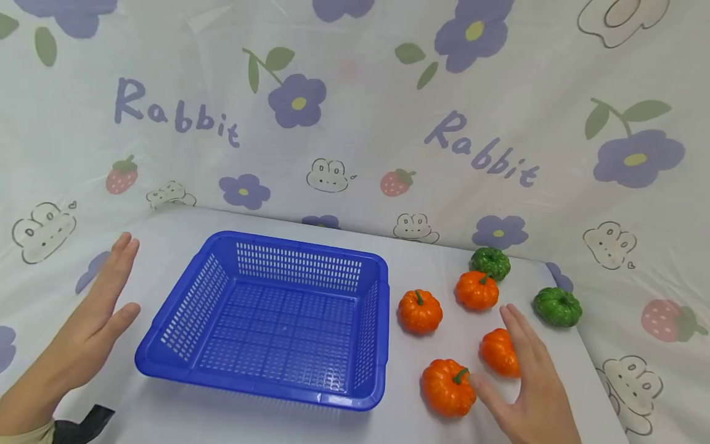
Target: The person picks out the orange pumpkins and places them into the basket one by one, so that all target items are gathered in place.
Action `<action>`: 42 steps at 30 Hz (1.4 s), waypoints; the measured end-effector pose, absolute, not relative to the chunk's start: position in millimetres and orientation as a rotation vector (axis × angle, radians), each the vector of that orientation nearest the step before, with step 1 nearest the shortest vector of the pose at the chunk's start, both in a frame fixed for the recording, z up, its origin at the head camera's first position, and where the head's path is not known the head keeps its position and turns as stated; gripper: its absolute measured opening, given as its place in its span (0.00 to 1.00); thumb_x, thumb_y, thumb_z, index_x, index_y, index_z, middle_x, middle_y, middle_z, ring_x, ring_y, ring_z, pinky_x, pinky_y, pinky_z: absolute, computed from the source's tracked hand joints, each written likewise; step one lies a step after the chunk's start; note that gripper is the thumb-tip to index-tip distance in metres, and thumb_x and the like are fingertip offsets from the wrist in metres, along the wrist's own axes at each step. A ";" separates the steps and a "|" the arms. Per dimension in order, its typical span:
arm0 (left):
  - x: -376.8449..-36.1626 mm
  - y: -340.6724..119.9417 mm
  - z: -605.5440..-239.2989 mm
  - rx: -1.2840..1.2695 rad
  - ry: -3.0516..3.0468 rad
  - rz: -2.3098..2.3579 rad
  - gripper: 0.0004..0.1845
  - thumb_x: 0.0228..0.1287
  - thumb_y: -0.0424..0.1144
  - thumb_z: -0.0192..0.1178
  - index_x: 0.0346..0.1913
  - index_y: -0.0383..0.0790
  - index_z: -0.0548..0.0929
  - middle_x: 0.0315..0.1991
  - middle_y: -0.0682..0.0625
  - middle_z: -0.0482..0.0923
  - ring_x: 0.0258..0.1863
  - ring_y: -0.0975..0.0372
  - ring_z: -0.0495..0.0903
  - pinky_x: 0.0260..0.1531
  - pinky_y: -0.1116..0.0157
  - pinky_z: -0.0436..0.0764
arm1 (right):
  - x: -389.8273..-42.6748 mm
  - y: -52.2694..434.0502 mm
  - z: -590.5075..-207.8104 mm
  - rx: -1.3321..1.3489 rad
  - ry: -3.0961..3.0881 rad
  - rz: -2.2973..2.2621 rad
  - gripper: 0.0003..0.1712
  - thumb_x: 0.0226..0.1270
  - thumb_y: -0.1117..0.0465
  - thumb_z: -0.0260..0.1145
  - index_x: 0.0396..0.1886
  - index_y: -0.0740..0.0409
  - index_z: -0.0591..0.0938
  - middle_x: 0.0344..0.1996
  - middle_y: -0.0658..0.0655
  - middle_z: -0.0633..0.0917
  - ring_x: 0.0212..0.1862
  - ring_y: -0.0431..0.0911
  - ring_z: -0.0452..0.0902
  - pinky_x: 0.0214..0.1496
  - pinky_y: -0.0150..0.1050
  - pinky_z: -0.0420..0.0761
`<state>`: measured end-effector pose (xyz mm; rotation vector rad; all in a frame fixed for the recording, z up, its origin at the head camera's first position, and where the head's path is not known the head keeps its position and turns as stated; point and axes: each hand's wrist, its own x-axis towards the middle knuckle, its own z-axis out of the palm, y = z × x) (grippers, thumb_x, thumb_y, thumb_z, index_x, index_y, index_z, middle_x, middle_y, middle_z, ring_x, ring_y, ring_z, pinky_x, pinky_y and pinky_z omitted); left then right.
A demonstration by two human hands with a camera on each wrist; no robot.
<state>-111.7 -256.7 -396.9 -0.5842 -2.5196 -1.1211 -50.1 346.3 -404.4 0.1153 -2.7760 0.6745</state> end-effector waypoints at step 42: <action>-127.9 -237.0 -434.7 -0.707 -2.691 -1.421 0.38 0.85 0.38 0.49 0.90 0.54 0.48 0.90 0.50 0.33 0.87 0.43 0.34 0.73 0.21 0.44 | -59.1 337.8 -431.6 -0.089 -3.122 0.901 0.69 0.62 0.27 0.75 0.91 0.46 0.50 0.77 0.68 0.72 0.74 0.69 0.69 0.67 0.78 0.70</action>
